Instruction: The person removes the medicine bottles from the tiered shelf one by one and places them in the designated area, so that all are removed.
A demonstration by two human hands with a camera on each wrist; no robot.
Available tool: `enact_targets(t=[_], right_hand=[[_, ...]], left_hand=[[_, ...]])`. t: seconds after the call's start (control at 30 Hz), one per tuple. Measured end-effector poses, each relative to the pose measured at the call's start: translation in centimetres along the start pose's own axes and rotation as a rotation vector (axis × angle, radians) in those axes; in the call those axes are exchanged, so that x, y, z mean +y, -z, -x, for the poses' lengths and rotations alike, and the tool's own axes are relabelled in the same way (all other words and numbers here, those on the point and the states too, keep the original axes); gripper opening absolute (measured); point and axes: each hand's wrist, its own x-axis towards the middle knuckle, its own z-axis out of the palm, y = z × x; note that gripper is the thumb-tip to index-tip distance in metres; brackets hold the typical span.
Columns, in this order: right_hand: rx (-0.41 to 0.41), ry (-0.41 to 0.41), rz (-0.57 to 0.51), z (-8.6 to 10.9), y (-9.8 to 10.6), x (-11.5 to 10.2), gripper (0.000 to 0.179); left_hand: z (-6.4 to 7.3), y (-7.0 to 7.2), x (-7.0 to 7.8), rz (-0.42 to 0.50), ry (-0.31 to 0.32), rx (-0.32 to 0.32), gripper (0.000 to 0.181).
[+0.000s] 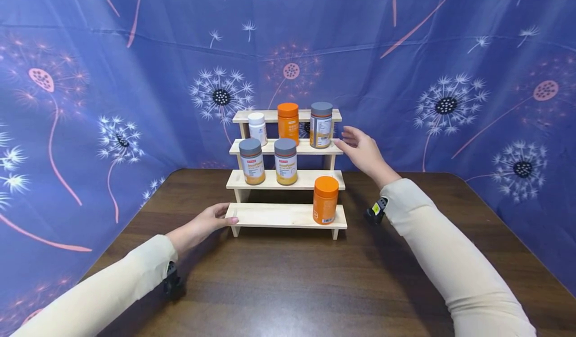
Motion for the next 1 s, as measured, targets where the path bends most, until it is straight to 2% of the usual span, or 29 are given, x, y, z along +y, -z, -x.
enact_targets(t=[0.23, 0.5, 0.83, 1.0], right_hand=[[0.005, -0.016, -0.033, -0.9, -0.6, -0.5, 0.073], [0.007, -0.043, -0.131, -1.8, -1.6, -0.9, 0.078], [0.024, -0.062, -0.139, -2.9, -2.7, -1.3, 0.08], [0.034, -0.111, -0.234, -3.7, -3.1, -1.5, 0.082]], left_hand=[[-0.1, -0.3, -0.2, 0.058, -0.01, -0.006, 0.074], [-0.3, -1.0, -0.4, 0.219, -0.04, -0.015, 0.06], [-0.3, -1.5, -0.6, 0.282, -0.039, 0.007, 0.057], [-0.3, -1.4, -0.6, 0.297, -0.038, 0.015, 0.056]])
